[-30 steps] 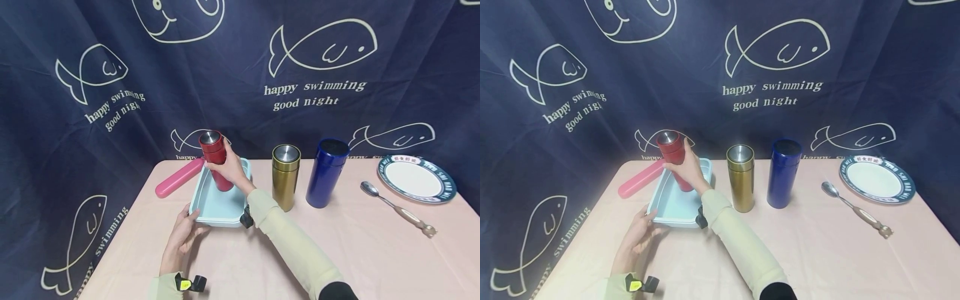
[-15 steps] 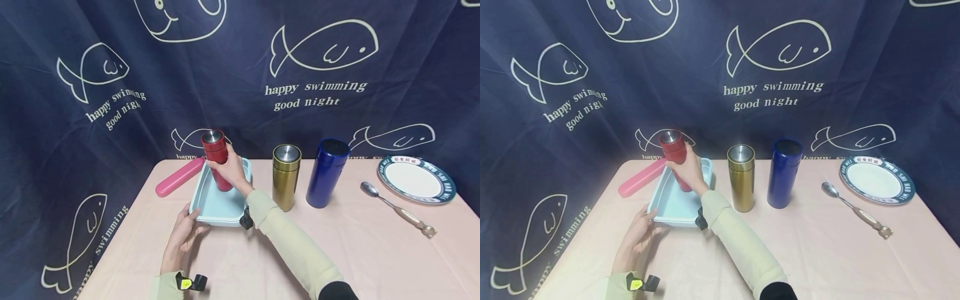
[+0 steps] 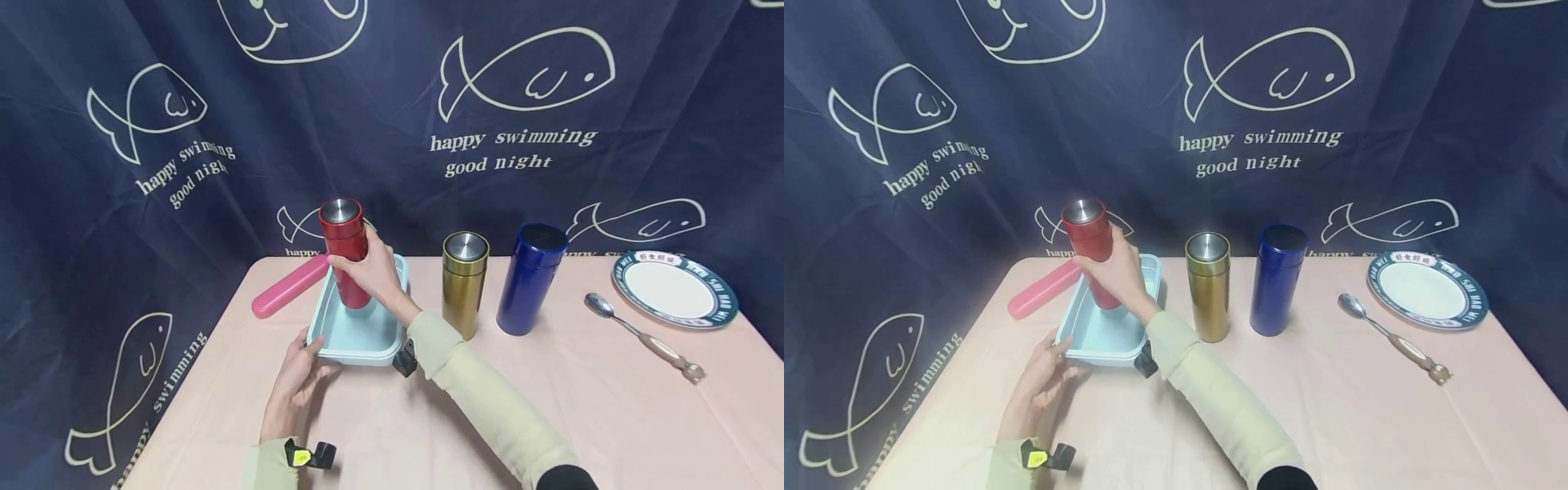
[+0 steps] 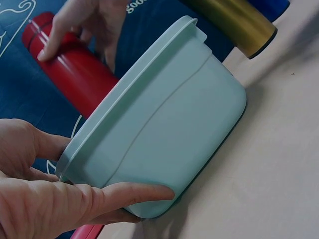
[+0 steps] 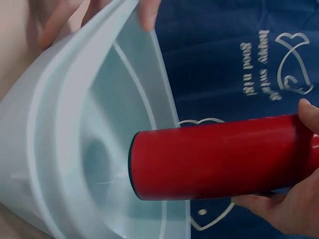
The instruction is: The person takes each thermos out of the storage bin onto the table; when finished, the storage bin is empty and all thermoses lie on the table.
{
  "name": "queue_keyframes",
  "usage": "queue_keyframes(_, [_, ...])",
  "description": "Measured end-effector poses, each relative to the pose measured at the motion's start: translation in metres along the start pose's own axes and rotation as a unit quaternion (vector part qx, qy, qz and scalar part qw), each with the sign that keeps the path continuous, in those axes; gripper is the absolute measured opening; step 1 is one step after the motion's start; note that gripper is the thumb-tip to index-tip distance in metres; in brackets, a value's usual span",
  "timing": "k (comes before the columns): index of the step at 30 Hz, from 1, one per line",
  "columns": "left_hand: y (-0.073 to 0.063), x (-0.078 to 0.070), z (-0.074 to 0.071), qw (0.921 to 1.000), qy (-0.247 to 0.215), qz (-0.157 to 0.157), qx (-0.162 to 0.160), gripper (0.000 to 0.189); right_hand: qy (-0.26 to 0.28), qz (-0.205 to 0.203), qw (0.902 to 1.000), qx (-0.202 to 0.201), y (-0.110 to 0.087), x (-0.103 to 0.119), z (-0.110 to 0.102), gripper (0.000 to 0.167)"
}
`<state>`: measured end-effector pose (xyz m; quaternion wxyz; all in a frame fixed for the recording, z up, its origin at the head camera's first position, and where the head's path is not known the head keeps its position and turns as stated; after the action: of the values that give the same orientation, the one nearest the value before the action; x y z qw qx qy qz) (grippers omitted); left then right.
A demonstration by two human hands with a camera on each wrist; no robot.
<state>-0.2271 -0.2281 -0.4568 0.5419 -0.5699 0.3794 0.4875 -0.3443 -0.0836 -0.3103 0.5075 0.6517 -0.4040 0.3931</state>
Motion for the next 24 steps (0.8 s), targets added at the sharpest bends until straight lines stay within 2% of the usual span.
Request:
queue_keyframes(7, [0.001,-0.002,0.003,0.9999,-0.004,0.002,0.009,0.055,0.019,-0.011,0.9997,0.008,-0.014,0.032,-0.019,0.074])
queue_keyframes(14, [0.002,-0.003,0.004,0.9999,-0.006,-0.001,0.008,0.055,0.032,-0.039,0.9987,0.004,-0.041,0.068,-0.045,0.066])
queue_keyframes(21, [0.001,-0.001,0.004,0.9998,-0.014,-0.009,0.013,0.056,0.04,-0.065,0.9971,-0.006,-0.072,0.086,-0.074,0.062])
queue_keyframes(24, [0.0,0.0,0.002,0.9998,-0.01,-0.014,0.006,0.057,0.046,-0.061,0.997,-0.008,-0.085,0.088,-0.086,0.061])
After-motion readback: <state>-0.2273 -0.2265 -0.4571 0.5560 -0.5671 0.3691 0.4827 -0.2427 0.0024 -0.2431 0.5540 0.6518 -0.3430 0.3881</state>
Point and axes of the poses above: each hand's wrist, its own y-axis towards the middle knuckle, its own z-axis out of the palm, x = y × z, the point moved 10 cm from there along y, towards the middle knuckle, and after that the axes turned 10 degrees about y, right-handed, at the moved point
